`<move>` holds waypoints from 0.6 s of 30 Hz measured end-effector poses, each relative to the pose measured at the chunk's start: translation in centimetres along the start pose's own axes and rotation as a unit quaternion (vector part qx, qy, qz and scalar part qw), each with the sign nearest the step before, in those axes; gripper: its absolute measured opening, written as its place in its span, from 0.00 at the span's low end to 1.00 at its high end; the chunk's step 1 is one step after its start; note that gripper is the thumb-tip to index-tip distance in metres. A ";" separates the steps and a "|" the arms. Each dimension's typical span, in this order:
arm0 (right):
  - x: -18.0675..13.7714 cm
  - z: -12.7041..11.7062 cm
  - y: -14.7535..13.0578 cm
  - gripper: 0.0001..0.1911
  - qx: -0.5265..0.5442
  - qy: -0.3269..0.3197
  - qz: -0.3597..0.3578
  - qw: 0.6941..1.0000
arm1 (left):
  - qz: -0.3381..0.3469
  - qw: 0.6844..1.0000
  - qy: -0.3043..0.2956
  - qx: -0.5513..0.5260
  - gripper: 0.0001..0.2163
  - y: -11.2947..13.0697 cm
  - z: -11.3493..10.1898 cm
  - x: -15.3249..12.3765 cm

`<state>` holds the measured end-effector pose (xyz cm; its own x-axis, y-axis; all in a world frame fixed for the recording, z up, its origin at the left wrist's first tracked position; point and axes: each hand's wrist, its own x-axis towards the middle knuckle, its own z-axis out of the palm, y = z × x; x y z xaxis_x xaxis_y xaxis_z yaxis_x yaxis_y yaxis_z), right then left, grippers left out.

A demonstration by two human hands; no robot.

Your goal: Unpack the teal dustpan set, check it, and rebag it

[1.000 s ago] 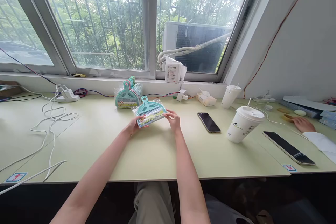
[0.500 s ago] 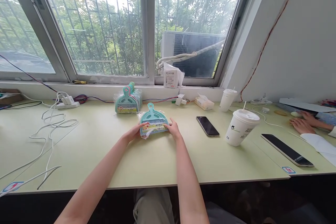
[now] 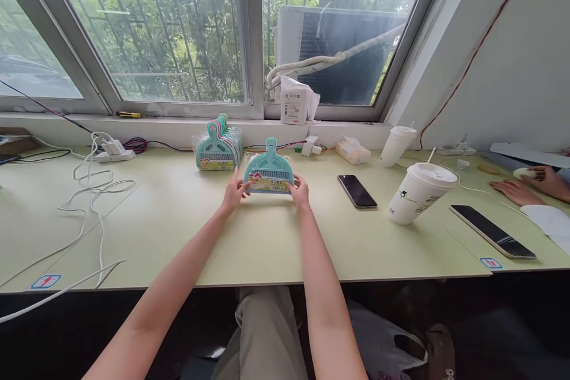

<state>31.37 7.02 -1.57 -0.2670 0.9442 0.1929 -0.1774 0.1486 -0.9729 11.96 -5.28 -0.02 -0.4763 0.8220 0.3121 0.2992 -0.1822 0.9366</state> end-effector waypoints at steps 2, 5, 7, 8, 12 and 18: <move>-0.2 0.2 -0.4 0.27 -0.001 -0.013 -0.007 1.000 | -0.013 1.000 -0.007 0.024 0.20 -0.3 -0.2 0.4; -0.6 0.4 -1.0 0.28 0.007 -0.051 0.013 0.999 | -0.032 0.999 0.006 0.026 0.12 -0.7 -0.4 0.8; -0.7 0.5 -1.0 0.32 -0.015 -0.070 0.007 0.997 | -0.041 0.999 0.024 0.024 0.12 -0.9 -0.3 0.9; -0.8 0.5 -0.9 0.34 -0.045 -0.064 -0.009 0.997 | -0.043 0.998 0.033 0.036 0.12 -0.9 -0.3 0.8; -0.8 0.3 0.2 0.22 -0.242 0.011 -0.078 0.967 | -0.019 0.979 0.053 0.196 0.09 -1.1 0.0 0.5; 1.5 0.1 1.2 0.11 -0.345 0.051 -0.096 0.932 | 0.023 0.945 0.030 0.324 0.09 -2.2 1.0 2.7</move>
